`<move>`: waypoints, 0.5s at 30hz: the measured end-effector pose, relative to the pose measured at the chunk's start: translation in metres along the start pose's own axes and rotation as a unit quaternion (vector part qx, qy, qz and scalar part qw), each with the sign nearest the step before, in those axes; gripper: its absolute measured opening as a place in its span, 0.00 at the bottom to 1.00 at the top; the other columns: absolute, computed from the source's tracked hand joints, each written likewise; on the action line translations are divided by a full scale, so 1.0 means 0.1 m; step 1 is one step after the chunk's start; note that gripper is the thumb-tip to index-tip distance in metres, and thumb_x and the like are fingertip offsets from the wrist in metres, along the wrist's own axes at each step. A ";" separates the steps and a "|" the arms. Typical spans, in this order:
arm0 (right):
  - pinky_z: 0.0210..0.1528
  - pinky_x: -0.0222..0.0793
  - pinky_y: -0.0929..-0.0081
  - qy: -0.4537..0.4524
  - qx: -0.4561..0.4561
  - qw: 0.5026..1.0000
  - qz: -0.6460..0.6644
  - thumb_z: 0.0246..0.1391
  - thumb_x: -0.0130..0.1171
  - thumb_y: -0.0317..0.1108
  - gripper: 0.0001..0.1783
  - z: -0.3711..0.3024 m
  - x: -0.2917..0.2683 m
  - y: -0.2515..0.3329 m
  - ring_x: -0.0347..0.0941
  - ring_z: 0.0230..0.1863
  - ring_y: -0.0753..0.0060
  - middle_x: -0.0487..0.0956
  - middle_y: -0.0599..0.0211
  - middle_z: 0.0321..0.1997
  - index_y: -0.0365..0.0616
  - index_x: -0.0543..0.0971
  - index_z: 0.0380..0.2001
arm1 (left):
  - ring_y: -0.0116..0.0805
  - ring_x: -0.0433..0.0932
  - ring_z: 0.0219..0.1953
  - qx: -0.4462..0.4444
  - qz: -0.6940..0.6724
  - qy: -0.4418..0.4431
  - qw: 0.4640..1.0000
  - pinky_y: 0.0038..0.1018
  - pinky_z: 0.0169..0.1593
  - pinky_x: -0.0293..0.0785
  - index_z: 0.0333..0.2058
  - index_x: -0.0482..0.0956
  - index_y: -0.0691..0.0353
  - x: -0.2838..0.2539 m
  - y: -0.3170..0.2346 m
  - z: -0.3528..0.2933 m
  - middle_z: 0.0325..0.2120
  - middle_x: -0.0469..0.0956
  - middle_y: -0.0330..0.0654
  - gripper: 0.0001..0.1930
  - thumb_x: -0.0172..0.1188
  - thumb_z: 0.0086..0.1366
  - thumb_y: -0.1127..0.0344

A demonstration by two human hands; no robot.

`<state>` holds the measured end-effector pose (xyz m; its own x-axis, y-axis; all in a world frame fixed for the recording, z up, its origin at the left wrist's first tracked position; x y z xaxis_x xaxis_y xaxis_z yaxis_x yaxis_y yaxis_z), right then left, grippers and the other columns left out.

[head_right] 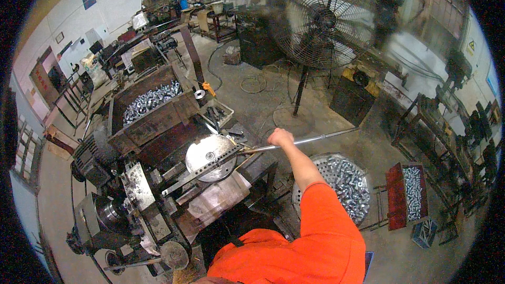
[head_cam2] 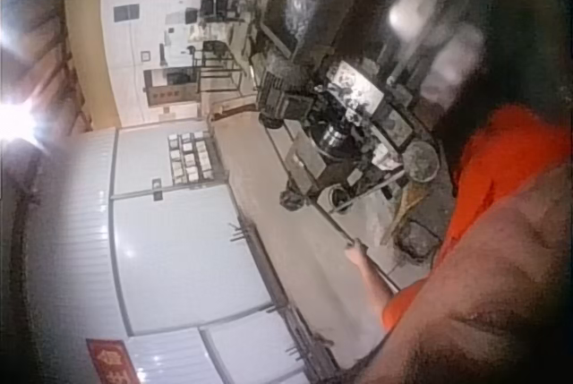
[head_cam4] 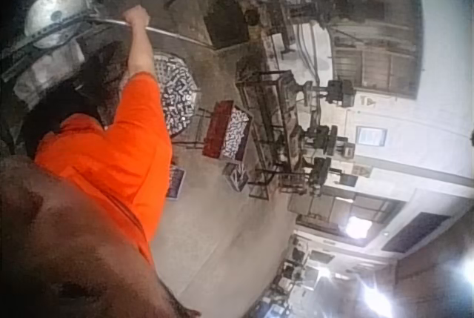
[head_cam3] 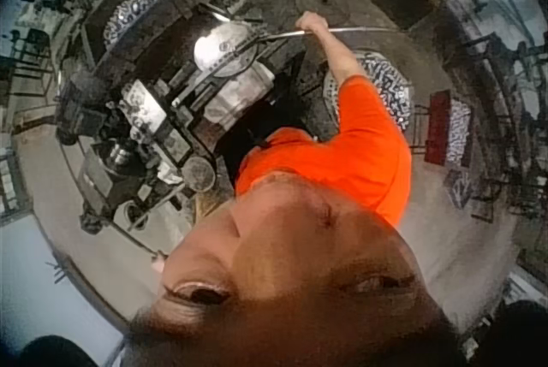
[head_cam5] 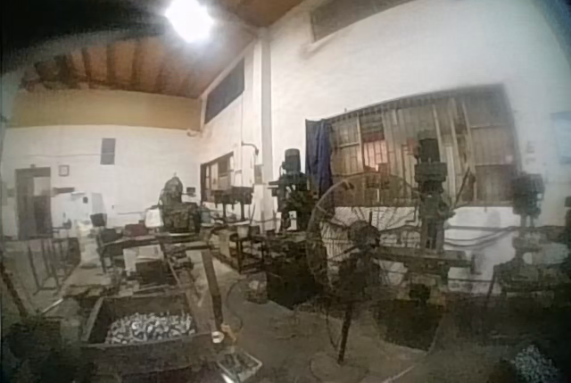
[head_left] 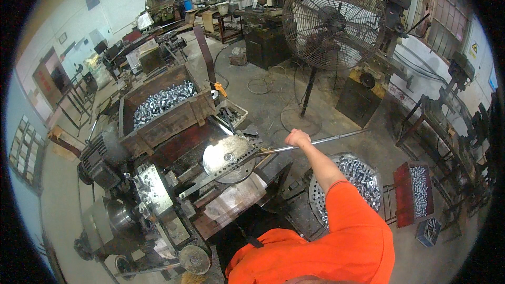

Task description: The person operates a metal turning machine in a workshop, repeatedly picking up small metal parts from a perforated tray, placing them into the machine, and using a long metal rod to manipulate the parts during processing. The person continues this cycle throughout the clip.

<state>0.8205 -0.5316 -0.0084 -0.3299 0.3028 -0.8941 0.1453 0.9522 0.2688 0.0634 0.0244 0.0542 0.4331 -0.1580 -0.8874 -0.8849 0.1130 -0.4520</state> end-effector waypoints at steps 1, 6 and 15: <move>0.54 0.64 0.66 -0.001 0.001 1.000 0.002 0.36 0.57 0.45 0.31 -0.01 0.00 0.01 0.68 0.55 0.58 0.73 0.58 0.53 0.44 0.73 0.48 | 0.43 0.68 0.20 0.000 0.004 -0.006 1.000 0.42 0.28 0.64 0.25 0.72 0.74 -0.01 0.02 0.00 0.17 0.74 0.54 0.26 0.59 0.54 0.48; 0.54 0.64 0.66 -0.008 0.005 1.000 0.010 0.35 0.58 0.44 0.31 0.02 0.01 -0.02 0.68 0.55 0.58 0.73 0.58 0.52 0.44 0.73 0.47 | 0.42 0.69 0.21 -0.021 0.001 -0.027 0.999 0.41 0.28 0.66 0.25 0.74 0.71 0.00 0.09 0.04 0.20 0.76 0.52 0.27 0.62 0.50 0.46; 0.55 0.63 0.66 -0.007 -0.007 1.000 0.008 0.36 0.57 0.45 0.31 -0.02 0.00 -0.01 0.68 0.55 0.58 0.72 0.56 0.53 0.43 0.73 0.47 | 0.39 0.70 0.23 -0.055 -0.058 -0.023 0.997 0.40 0.29 0.67 0.28 0.74 0.70 0.02 0.05 -0.01 0.23 0.77 0.49 0.21 0.64 0.52 0.53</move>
<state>0.8182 -0.5324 -0.0079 -0.3150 0.3181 -0.8942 0.1379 0.9475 0.2884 0.0596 0.0234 0.0501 0.5385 -0.1182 -0.8343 -0.8409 -0.0125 -0.5411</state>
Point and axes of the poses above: each hand's wrist, its own z-axis towards the middle knuckle, its own x-axis out of the palm, y = z × x, the point moved 6 cm from there along z, towards the middle knuckle
